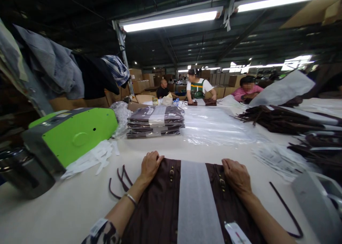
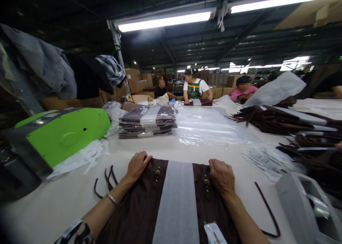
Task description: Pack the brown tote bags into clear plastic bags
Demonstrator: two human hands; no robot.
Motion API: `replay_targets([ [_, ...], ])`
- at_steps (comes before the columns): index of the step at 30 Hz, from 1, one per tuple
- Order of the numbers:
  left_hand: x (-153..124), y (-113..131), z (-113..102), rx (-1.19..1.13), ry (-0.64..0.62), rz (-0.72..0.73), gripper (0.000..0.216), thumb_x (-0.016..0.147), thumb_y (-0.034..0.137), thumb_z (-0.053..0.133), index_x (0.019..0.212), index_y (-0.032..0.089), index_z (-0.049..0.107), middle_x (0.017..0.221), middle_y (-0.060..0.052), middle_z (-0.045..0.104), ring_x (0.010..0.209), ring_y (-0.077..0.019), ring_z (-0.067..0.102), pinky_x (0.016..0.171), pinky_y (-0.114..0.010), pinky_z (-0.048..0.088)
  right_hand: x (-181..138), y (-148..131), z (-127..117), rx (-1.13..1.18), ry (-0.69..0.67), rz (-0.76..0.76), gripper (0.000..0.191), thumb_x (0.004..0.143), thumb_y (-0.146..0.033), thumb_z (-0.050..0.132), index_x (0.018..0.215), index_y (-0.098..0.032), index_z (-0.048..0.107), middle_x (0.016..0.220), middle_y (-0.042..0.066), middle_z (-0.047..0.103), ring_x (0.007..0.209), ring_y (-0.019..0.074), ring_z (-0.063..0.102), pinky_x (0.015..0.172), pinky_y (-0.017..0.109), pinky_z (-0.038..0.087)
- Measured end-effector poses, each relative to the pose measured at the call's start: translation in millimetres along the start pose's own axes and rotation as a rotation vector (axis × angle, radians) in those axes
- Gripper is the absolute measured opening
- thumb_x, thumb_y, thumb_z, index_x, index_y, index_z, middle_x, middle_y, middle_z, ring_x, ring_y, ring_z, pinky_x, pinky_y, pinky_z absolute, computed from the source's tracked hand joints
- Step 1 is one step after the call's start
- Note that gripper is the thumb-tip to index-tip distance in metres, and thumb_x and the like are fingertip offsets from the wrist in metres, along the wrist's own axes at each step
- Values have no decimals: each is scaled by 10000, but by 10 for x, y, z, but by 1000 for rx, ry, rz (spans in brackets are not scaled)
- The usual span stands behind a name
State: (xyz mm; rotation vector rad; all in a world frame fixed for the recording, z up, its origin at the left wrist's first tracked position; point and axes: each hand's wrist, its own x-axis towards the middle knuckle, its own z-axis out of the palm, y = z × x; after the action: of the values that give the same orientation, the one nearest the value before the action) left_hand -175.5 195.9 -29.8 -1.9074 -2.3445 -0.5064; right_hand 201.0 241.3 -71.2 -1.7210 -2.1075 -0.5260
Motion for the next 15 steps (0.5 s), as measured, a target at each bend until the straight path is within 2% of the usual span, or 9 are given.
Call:
replay_targets([
  [4,130,-81,3,-149,-128,-119,521,1015,506,234,823,221,626,816,-33,693,801,-190,644,675,-263,405,12,3,4,20,32,72,305,1006,-256,366,995,-175,661,973,94,714,915,240,604,819,365,326],
  [6,174,-112,34,-144,-165,-125,544,1015,500,224,779,216,624,803,-35,705,779,-188,656,644,-258,398,14,3,7,18,24,65,304,1006,-253,365,979,-178,659,959,91,714,908,237,603,812,362,326],
  [11,149,-93,42,-52,-167,-135,391,980,504,360,951,223,631,932,-86,733,895,-250,681,712,-303,430,12,13,12,-3,-28,61,287,992,-235,374,935,-187,651,925,85,706,882,246,608,768,366,343],
  [15,67,-40,2,17,-162,-106,399,1000,448,320,1007,206,637,1013,-117,719,988,-262,673,798,-340,461,17,60,30,61,-82,182,294,981,-251,366,919,-190,647,930,95,702,891,260,620,729,358,384],
])
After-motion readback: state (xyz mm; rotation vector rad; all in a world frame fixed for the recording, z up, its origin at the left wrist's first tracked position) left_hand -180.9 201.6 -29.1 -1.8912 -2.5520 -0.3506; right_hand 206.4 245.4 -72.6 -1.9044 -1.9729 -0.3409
